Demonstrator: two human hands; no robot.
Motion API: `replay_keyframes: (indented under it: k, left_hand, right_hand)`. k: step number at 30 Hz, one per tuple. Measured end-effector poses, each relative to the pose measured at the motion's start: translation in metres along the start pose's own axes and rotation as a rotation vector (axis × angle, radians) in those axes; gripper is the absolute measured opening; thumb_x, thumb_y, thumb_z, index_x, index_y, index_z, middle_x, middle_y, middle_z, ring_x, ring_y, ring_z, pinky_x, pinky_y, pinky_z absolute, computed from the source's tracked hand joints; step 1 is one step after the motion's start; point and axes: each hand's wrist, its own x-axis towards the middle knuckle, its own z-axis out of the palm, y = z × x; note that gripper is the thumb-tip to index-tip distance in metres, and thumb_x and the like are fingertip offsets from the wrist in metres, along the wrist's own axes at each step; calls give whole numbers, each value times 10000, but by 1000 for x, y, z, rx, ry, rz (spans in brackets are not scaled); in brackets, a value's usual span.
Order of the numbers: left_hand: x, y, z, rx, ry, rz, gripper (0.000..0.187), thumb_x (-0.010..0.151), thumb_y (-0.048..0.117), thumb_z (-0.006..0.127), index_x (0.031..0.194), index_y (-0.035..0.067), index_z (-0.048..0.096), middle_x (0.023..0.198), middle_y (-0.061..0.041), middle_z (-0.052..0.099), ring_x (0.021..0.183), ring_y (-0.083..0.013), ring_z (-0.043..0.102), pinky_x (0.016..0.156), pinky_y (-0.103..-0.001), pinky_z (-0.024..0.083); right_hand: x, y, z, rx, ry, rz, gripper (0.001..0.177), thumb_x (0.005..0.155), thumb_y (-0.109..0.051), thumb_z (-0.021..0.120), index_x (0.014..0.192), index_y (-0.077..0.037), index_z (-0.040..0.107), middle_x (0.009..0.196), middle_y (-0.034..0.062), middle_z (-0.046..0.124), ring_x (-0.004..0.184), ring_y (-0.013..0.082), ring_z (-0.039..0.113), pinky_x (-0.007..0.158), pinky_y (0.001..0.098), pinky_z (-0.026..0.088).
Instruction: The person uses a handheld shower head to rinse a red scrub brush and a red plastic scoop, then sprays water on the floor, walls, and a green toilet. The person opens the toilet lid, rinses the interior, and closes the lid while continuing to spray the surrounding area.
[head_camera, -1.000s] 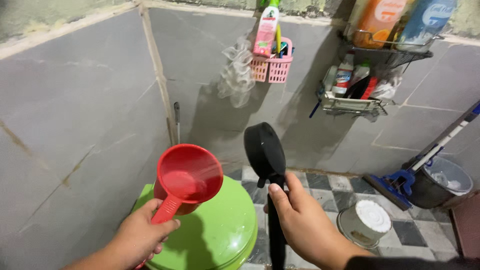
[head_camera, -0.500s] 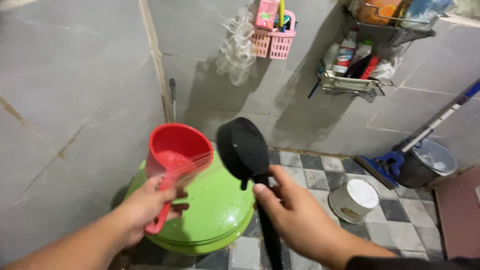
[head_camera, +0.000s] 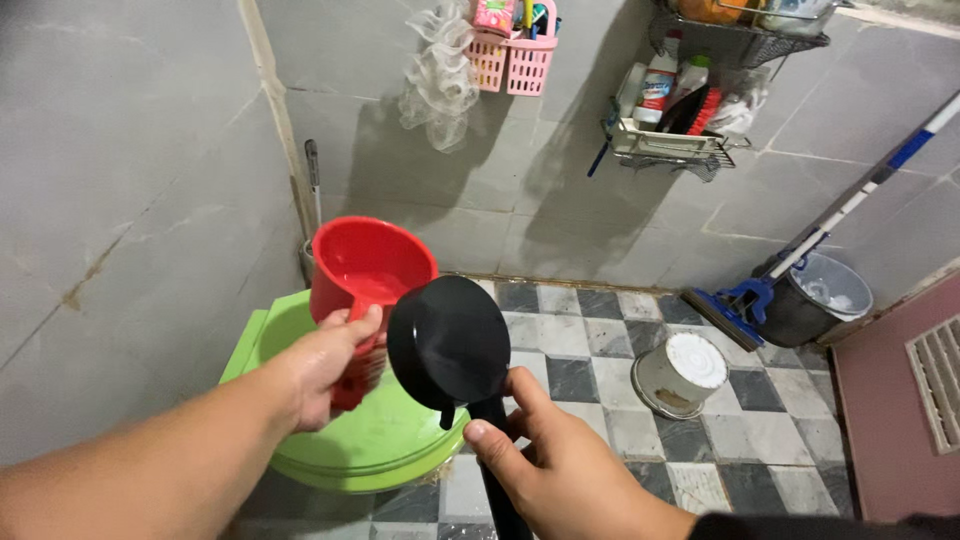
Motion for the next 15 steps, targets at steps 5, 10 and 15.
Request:
replay_keyframes:
  k: [5,10,15]
  left_hand:
    - [6,-17,16,64,-67,-37,589,948,347,688,1429,383,350,767,-1,524,631,-146,497,533,-327,369]
    - [7,-30,44,-15,-219,13,390,975,311,615,1345,228,524,880,9,667,657,-120,560,552,-294,458]
    - [3,-31,75,79,-226,21,341,1021,362,490,1314,204,566,1053,0,734,754,-152,667,621,-311,514]
  right_hand:
    - [-3,10,-9,-11,74,-11,478,944,-356,613,1390,-232,492,960,90,787,860,140,749,761,317,592]
    - [-11,24,-21,47,146,51,463,937,-379,648,1356,-217,537,874,86,732,774,180,676,695,351,563]
    - [-13,74,-34,67,127,65,453,944,-364,618,1346,-169,541,908,108,745,822,172,668,742,345,568]
